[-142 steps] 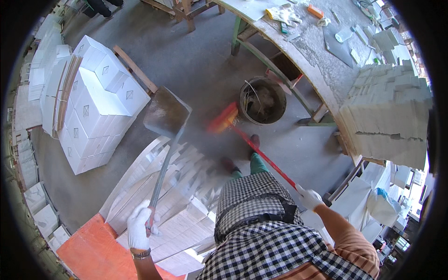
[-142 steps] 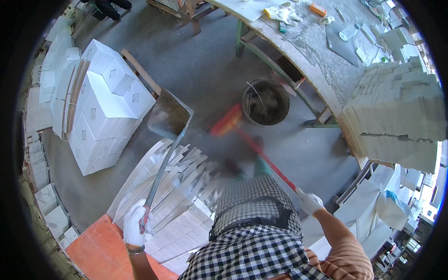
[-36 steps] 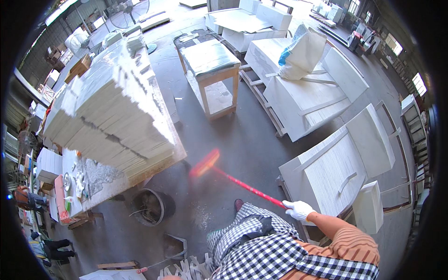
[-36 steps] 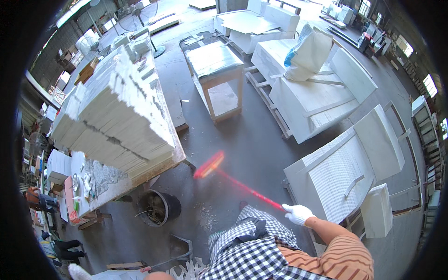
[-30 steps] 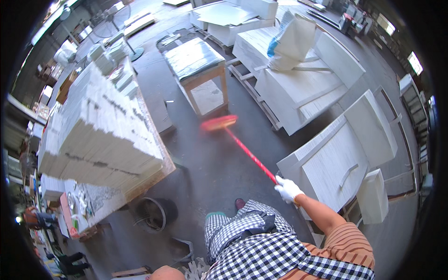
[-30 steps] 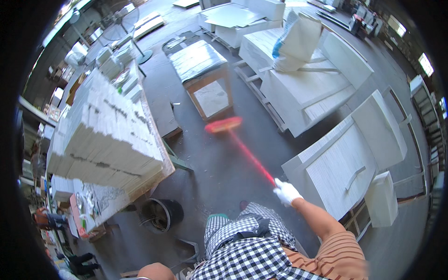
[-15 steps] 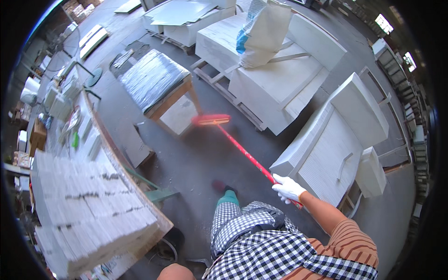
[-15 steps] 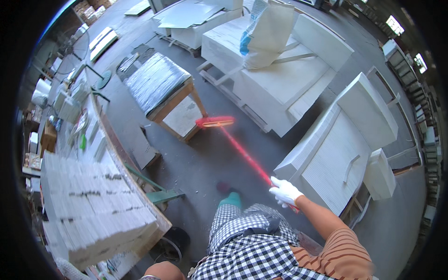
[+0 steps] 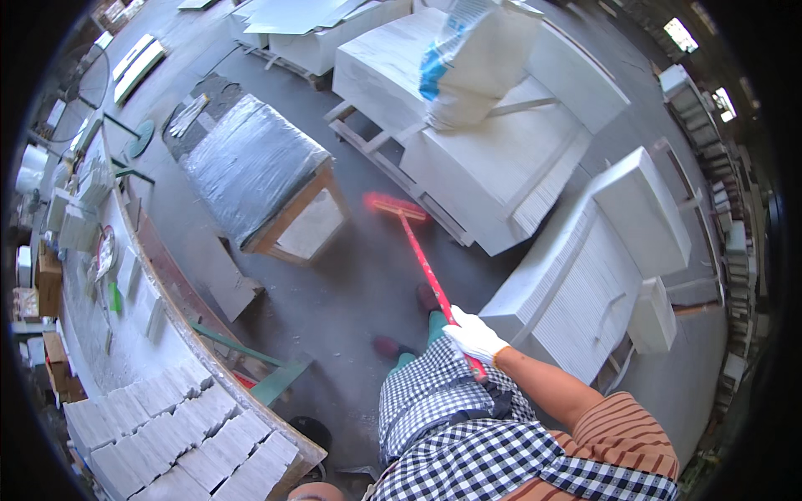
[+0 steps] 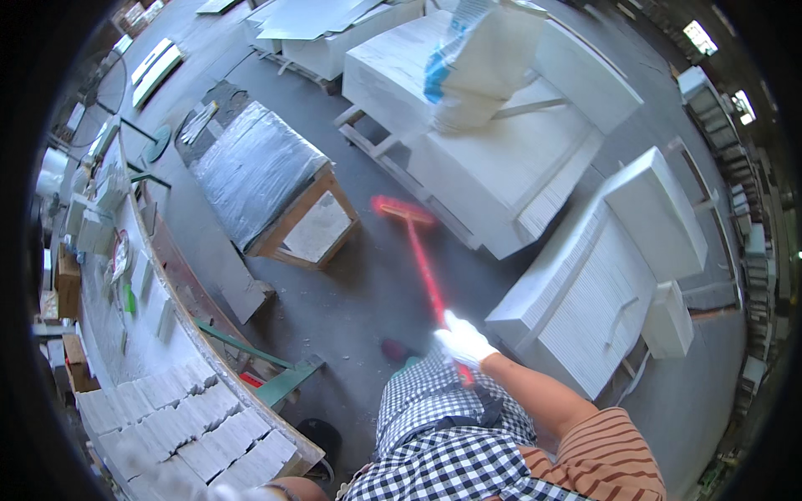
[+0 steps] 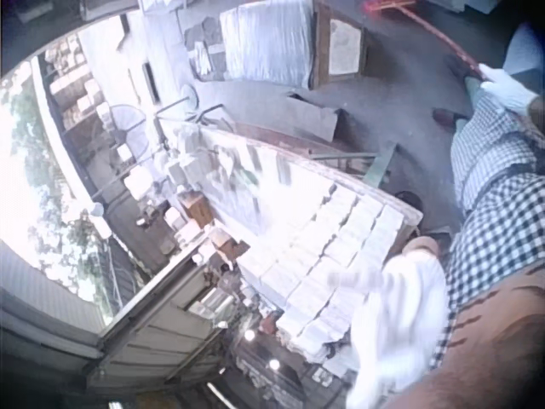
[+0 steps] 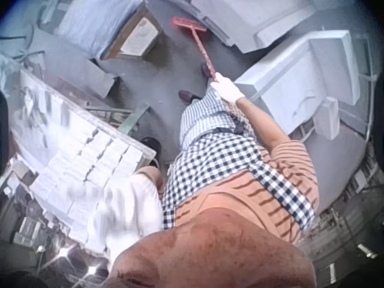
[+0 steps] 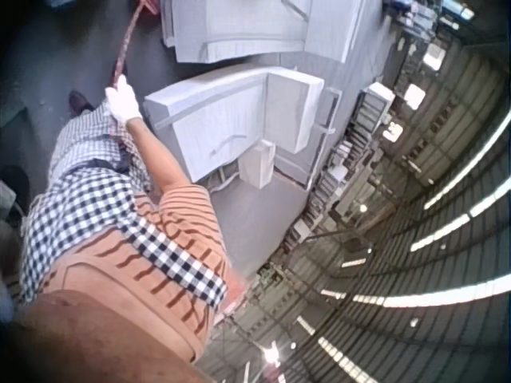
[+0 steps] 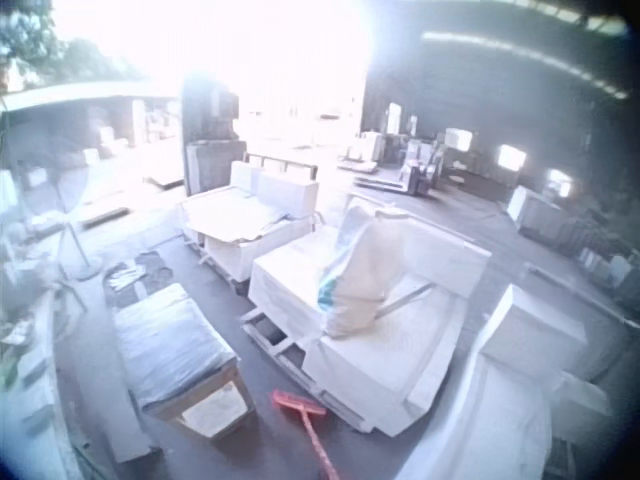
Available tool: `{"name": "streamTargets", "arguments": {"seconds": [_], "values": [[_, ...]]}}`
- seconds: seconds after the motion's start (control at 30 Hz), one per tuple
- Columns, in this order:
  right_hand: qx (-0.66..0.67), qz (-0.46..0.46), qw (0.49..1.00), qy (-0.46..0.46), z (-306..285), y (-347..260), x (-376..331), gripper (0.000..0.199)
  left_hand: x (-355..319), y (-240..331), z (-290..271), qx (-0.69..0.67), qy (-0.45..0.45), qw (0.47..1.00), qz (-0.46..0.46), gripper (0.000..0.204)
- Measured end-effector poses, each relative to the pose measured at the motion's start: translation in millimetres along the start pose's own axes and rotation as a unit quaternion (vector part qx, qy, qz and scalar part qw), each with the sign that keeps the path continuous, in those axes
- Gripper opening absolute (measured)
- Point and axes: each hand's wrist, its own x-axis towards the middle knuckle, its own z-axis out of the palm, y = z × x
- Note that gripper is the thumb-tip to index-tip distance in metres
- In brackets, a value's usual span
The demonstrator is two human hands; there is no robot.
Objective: The person sweeps the floor with a red broom and collects debris into a dustpan. They move around a cluttered workshop, sweeping near stacks of white boards, cardboard boxes, and work tables while coworkers handle materials nearby.
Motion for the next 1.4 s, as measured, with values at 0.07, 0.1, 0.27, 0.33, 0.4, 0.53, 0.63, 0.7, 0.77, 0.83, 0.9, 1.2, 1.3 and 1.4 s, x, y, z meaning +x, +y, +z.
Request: {"name": "streamTargets", "arguments": {"seconds": [0.07, 0.1, 0.27, 0.33, 0.4, 0.53, 0.63, 0.7, 0.77, 0.83, 0.9, 1.2, 1.3, 1.4], "values": [[0.21, 0.052, 0.975, -0.04, 11.0, -17.5, 49.6, 0.033, 20.1, 8.7, 9.1, -0.024, -0.004, 0.999, -0.02, 0.057], [0.227, 0.053, 0.971, -0.058, 15.6, -24.7, 75.2, 0.033, 31.5, 13.7, 16.4, -0.04, -0.006, 0.999, -0.031, 0.056], [0.189, 0.06, 0.979, -0.056, 45.5, -41.0, 222.3, 0.048, 118.9, 35.2, 71.1, -0.173, -0.036, 0.982, -0.065, 0.049], [0.125, 0.116, 0.982, -0.075, 56.9, -32.5, 270.2, 0.058, 161.6, 31.6, 92.7, -0.279, -0.07, 0.957, -0.034, 0.047], [-0.067, 0.08, 0.994, -0.044, 78.0, -15.0, 282.2, 0.078, 200.7, 18.1, 106.5, -0.405, -0.123, 0.904, -0.058, 0.044], [-0.163, 0.124, 0.974, -0.094, 115.7, 22.9, 239.7, 0.091, 203.3, -34.5, 105.4, -0.435, -0.083, 0.878, -0.179, 0.028], [-0.441, -0.069, 0.825, -0.347, 169.4, 20.8, 180.3, 0.054, 130.7, -63.7, 94.6, -0.511, -0.016, 0.833, -0.213, 0.027], [-0.396, -0.061, 0.811, -0.427, 197.9, 7.8, 139.4, 0.035, 80.1, -64.2, 93.9, -0.522, 0.052, 0.82, -0.228, 0.023], [-0.091, 0.2, 0.911, -0.349, 202.1, -10.3, 111.2, 0.027, 49.9, -51.6, 98.8, -0.488, 0.12, 0.837, -0.216, 0.03], [-0.054, 0.188, 0.886, -0.42, 193.3, -34.2, 86.2, 0.065, 21.5, -34.0, 109.3, -0.434, 0.175, 0.857, -0.215, 0.019], [-0.05, 0.16, 0.855, -0.491, 177.7, -60.6, 88.1, 0.076, 10.3, -20.7, 120.8, -0.372, 0.233, 0.882, -0.173, 0.014], [0.391, 0.157, 0.853, -0.309, 102.5, -174.6, 323.3, 0.063, 30.7, -25.7, 89.7, -0.485, 0.254, 0.831, -0.103, 0.031], [0.544, 0.19, 0.803, -0.154, 97.4, -214.4, 365.1, 0.083, 43.7, -25.2, 71.7, -0.464, 0.265, 0.843, -0.054, 0.025], [0.635, 0.192, 0.73, -0.167, 109.1, -242.2, 380.0, 0.103, 45.7, -16.2, 58.5, -0.422, 0.297, 0.855, -0.049, 0.018]]}}
